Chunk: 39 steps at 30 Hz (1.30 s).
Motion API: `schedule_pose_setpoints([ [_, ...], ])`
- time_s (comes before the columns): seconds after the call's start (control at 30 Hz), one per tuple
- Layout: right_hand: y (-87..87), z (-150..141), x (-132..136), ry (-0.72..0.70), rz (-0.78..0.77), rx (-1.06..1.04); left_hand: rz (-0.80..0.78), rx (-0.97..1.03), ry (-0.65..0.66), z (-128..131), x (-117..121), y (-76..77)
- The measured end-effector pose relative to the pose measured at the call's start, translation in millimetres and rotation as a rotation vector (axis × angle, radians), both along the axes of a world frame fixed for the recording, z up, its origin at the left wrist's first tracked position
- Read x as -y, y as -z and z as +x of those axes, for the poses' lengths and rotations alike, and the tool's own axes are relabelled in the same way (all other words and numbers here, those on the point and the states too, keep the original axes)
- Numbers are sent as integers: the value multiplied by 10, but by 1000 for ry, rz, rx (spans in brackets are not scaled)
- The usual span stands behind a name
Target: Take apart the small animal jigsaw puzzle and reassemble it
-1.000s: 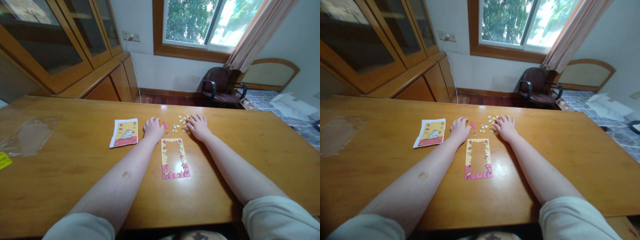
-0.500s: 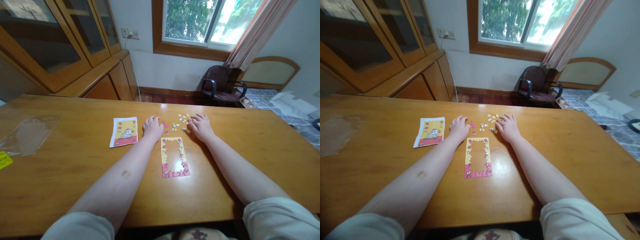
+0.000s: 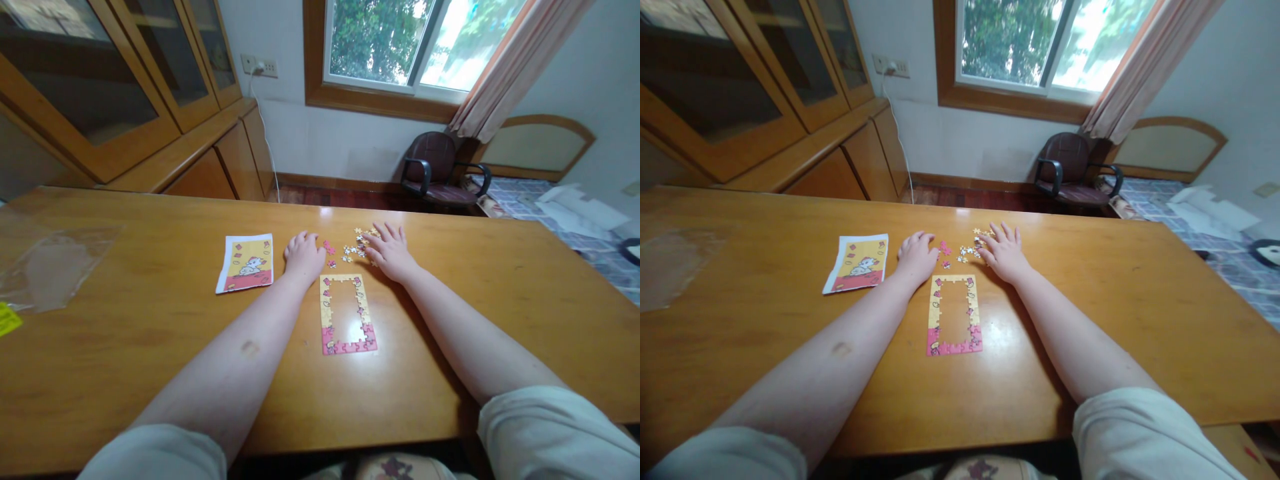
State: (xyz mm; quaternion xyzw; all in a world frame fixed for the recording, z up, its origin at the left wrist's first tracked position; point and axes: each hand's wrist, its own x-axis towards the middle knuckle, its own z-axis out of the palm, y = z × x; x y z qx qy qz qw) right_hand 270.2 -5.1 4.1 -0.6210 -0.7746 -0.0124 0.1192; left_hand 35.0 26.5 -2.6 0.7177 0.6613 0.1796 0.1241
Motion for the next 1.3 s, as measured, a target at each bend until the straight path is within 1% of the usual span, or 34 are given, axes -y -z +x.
schedule_pose_setpoints([
  [0.07,25,-45,-39,47,-23,47,2,-6,1,1,-3,4],
  [0.13,30,-41,-56,5,-42,64,-2,-6,0,0,-6,2],
  [0.2,22,21,-56,-13,-6,45,-8,-3,-1,-1,-9,-2],
  [0.27,15,116,-48,50,57,13,-15,0,-5,-4,-10,-8],
  [0.33,20,203,-44,119,85,-14,-21,2,-8,-7,-10,-15],
  [0.37,28,232,-44,119,76,-20,-25,3,-9,-9,-8,-20],
  [0.47,62,254,-56,22,2,-13,-36,7,-6,-15,-2,-32],
  [0.53,83,257,-71,9,-3,-12,-40,12,-9,-18,0,-33],
  [0.57,91,270,-79,35,21,-22,-38,15,-12,-19,-1,-31],
  [0.7,105,406,-94,208,170,-123,-26,20,-12,-22,-8,-14],
  [0.77,109,466,-87,241,197,-170,-29,21,-11,-22,-10,-9],
  [0.87,117,475,-72,177,179,-201,-34,16,-9,-24,-13,-9],
  [1.0,130,422,-75,8,107,-212,-27,12,-14,-25,-16,-10],
  [1.07,140,415,-89,22,110,-203,-29,12,-13,-24,-16,-11],
  [1.17,153,426,-107,146,143,-163,-31,9,-5,-22,-15,-12],
  [1.2,154,428,-107,160,139,-149,-30,8,-5,-22,-15,-11],
  [1.23,152,425,-103,150,127,-137,-28,8,-5,-22,-16,-11],
  [1.3,137,405,-83,81,98,-126,-28,8,-5,-23,-15,-11],
])
